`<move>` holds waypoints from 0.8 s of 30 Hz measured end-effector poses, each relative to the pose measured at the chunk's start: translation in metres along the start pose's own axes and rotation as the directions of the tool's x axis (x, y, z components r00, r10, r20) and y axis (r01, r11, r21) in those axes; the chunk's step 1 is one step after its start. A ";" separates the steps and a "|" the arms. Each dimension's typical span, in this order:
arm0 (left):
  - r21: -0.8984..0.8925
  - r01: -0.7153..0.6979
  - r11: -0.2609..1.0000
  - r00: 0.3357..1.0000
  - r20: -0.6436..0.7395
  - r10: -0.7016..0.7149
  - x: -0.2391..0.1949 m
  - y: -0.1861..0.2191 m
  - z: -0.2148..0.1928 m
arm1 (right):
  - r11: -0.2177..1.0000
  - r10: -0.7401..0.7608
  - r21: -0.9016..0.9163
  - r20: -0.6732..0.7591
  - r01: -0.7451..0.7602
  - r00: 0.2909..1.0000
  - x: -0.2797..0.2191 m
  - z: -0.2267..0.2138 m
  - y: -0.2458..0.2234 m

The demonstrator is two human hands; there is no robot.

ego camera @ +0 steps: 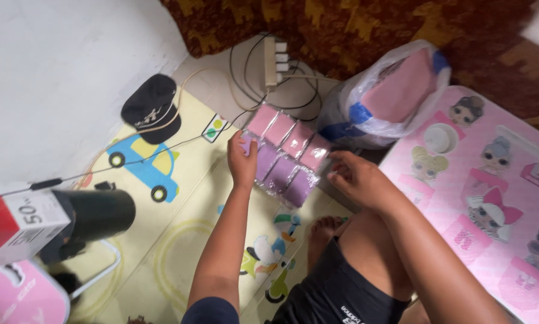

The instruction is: The person uses a lint roller to clean pieces of purple fabric on a small pink table and then places the fabric into plastic bags.

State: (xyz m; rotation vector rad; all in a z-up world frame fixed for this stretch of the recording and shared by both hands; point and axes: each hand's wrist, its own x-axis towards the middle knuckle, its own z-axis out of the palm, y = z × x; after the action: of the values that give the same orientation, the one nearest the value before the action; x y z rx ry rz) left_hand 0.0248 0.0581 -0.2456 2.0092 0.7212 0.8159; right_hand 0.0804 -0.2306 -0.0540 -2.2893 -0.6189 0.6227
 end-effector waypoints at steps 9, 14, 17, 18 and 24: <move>-0.257 -0.559 0.788 0.659 0.439 0.611 0.027 0.155 0.076 | 0.997 -0.004 0.077 -0.212 0.021 0.977 -0.001 -0.004 -0.005; -0.076 -0.708 0.702 0.565 0.535 0.628 0.031 0.199 0.144 | 1.000 0.015 0.027 -0.081 -0.013 0.997 0.000 0.000 -0.005; 0.048 -0.708 0.705 0.571 0.626 0.531 0.037 0.209 0.173 | 0.999 0.038 0.028 -0.066 -0.036 0.997 0.001 -0.001 -0.002; 0.089 -0.695 0.714 0.579 0.658 0.481 0.040 0.214 0.178 | 0.998 0.047 0.040 -0.066 -0.044 0.997 0.002 0.000 0.001; 0.128 -0.762 0.635 0.549 0.647 0.529 0.046 0.169 0.229 | 0.985 0.104 0.151 -0.104 -0.088 0.989 -0.002 -0.023 -0.004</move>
State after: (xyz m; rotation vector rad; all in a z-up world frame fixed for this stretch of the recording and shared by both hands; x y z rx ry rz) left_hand 0.2589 -0.1009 -0.1910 2.7816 -0.3144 0.4173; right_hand 0.0913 -0.2404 -0.0354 -2.2087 -0.3982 0.5620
